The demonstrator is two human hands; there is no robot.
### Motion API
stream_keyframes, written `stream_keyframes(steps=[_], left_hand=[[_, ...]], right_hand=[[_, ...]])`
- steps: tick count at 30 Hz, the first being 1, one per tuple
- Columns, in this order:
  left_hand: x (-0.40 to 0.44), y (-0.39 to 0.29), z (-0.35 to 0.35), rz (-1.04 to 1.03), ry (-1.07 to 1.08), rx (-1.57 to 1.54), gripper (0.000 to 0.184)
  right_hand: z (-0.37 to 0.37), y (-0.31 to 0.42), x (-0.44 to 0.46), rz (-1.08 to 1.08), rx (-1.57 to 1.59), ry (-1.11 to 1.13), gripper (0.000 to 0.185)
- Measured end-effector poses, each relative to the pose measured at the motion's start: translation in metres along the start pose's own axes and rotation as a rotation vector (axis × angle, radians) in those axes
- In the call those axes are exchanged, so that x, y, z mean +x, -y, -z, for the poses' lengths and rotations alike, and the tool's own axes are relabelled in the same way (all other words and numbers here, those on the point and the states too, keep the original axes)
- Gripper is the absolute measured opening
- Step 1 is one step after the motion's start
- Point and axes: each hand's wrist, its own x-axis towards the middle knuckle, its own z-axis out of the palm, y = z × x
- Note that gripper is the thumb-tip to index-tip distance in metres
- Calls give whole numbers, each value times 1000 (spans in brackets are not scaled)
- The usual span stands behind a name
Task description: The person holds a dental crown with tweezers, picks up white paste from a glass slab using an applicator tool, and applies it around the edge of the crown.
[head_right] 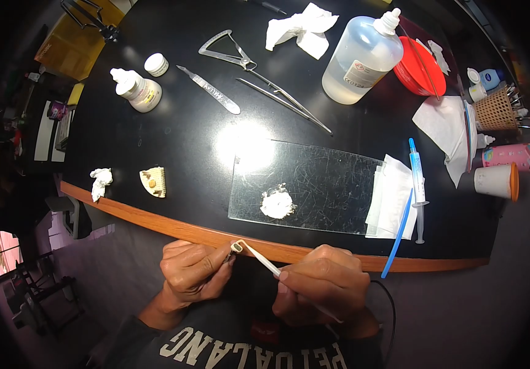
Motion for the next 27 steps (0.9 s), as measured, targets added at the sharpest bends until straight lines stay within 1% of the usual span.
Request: stream_keyframes(steps=[7,10,13,16,19,21,22,23,24,26,27], left_hand=[[0,-1,0,7,-9,4,40],[-1,2,-3,-11,-41,-20,37],[-3,-2,2,64,-8,-81,30],[-6,-3,0,124,-13,-209,14],[-5,-11,2,228,-23,-385,15],[-12,-16,3,342,-6,-574,13],[-14,-17,4,382,-3,-645,13],[-14,-18,6,424,0,-711,14],[-12,-18,8,391,35,-728,18],[-15,-17,3,452,15,-888,19],[-17,-19,3,488,-9,-953,20]], right_hand=[[-1,0,-4,-21,-19,-75,28],[2,-2,-5,10,-32,-74,24],[-7,-6,-4,17,38,-183,23],[0,-10,-6,9,21,-162,25],[4,-11,-5,-23,22,-234,23],[9,-11,-4,-46,23,-300,22],[17,-12,-4,-47,-28,-225,17],[15,-9,-2,-67,-56,-229,12],[14,-7,-1,-64,-99,-193,10],[8,-4,-1,-64,-183,-131,7],[10,-2,-3,-46,-240,-142,7]])
